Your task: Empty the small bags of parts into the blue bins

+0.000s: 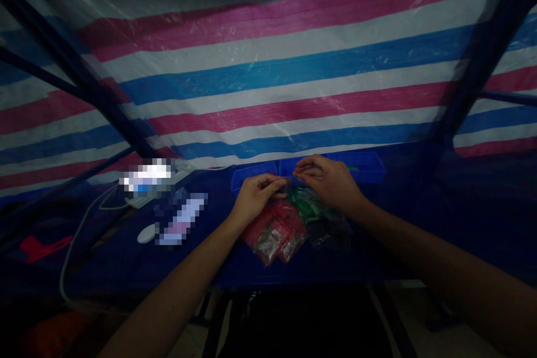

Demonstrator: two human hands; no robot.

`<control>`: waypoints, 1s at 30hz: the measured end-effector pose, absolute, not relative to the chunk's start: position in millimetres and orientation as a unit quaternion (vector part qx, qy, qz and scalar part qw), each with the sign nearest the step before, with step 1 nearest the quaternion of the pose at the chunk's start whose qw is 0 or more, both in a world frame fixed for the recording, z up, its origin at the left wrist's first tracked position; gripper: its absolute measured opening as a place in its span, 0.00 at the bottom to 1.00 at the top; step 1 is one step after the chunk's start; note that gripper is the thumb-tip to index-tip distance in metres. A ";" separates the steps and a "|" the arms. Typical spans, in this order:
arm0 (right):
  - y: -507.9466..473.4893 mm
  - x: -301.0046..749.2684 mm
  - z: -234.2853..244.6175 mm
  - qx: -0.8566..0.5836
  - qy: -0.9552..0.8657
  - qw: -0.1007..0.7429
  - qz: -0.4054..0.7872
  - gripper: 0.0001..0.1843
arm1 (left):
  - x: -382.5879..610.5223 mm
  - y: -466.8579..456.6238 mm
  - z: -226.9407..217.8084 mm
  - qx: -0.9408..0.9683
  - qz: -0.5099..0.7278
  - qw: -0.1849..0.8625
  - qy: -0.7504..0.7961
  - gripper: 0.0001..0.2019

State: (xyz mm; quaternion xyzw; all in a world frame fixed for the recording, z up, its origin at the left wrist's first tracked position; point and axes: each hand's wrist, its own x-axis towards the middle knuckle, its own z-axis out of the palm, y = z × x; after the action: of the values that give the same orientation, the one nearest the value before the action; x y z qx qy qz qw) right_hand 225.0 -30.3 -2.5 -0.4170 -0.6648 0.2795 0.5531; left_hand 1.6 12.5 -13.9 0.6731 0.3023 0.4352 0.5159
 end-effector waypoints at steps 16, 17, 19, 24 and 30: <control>-21.8 231.0 -7.9 -0.414 -0.591 0.540 0.433 0.17 | -0.4 16.4 -16.5 0.668 0.430 0.523 0.307 0.15; -21.4 231.3 -8.7 -0.408 -0.599 0.539 0.429 0.17 | -0.2 16.0 -16.1 0.668 0.432 0.523 0.307 0.15; -21.1 230.9 -9.8 -0.398 -0.617 0.541 0.411 0.16 | 0.5 15.3 -15.1 0.668 0.434 0.521 0.307 0.15; -31.1 223.1 -4.4 -0.374 -0.657 0.572 0.318 0.16 | 2.3 13.8 -13.2 0.673 0.428 0.517 0.312 0.16; -48.9 215.9 5.5 -0.357 -0.738 0.549 0.163 0.25 | 5.0 11.8 -13.4 0.678 0.420 0.517 0.312 0.15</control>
State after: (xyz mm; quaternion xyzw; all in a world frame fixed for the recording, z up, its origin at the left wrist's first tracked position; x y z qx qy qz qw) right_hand 215.9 -48.9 5.5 -0.3570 -0.7381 0.1632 0.5488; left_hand 5.0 11.8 -13.4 0.6779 0.3120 0.4199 0.5166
